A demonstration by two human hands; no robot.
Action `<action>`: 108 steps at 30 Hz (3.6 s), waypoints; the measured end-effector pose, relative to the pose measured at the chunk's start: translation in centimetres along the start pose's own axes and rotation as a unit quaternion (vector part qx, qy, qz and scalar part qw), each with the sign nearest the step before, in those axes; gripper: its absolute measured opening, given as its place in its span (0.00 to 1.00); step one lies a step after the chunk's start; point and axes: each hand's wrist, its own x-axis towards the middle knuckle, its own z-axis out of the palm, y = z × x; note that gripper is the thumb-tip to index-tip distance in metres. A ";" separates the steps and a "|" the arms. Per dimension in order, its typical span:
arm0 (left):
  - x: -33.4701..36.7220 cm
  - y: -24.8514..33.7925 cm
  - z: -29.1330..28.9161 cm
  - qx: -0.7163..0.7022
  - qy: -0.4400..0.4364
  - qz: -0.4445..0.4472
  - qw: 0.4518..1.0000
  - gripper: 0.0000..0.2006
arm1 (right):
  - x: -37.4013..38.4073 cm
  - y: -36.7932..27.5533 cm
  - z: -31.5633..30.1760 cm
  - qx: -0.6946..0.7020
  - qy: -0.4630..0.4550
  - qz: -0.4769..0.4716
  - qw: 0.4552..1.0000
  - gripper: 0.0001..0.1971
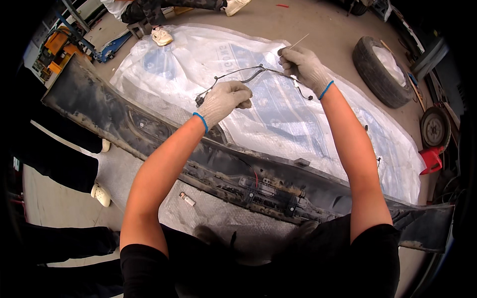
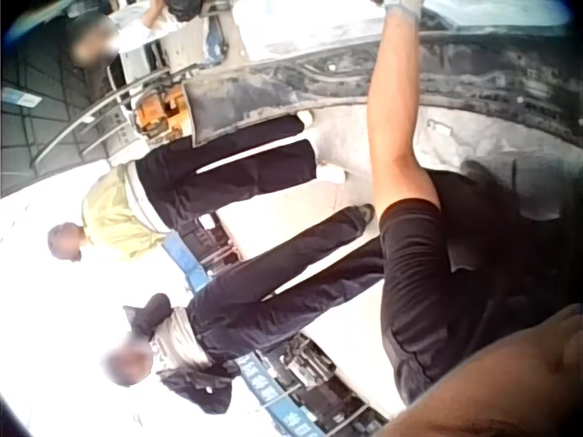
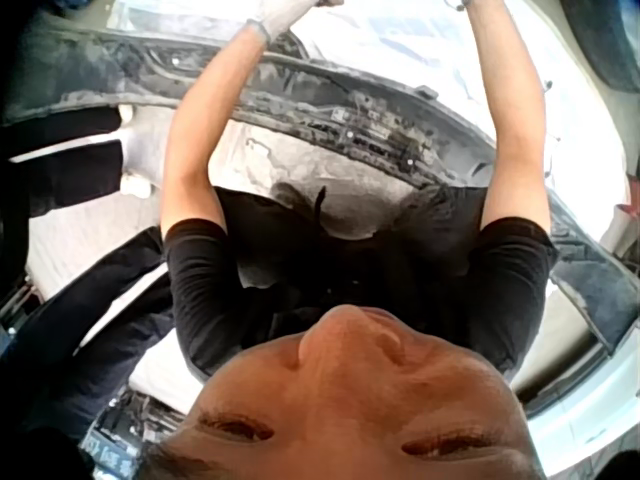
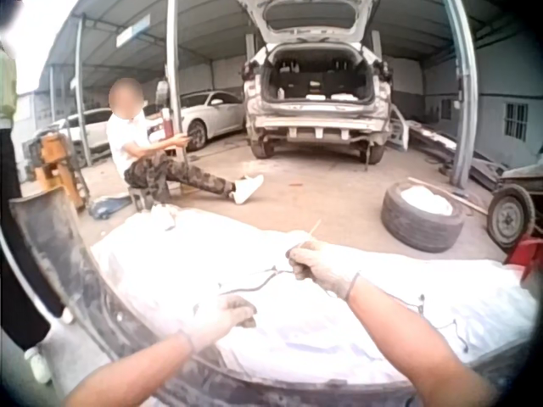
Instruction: The person works on a detached car bumper placed on a protective sheet, using pliers and a screwdriver to remove clips and connectors. They then strip and prepare wires using a wire stripper and a lighter.
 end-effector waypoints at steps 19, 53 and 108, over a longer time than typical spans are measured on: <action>-0.1 -1.6 -0.9 -0.017 -0.011 -0.064 0.998 0.15 | 0.9 2.2 -1.4 -0.041 0.011 0.011 0.999 0.10; 0.5 1.1 1.1 -0.036 -0.073 -0.042 0.996 0.18 | -0.3 2.8 1.4 -0.068 -0.019 0.041 0.997 0.12; -1.1 -9.8 -16.4 0.409 0.318 -0.156 0.841 0.29 | -1.8 13.9 -14.2 -0.594 0.084 0.172 0.781 0.14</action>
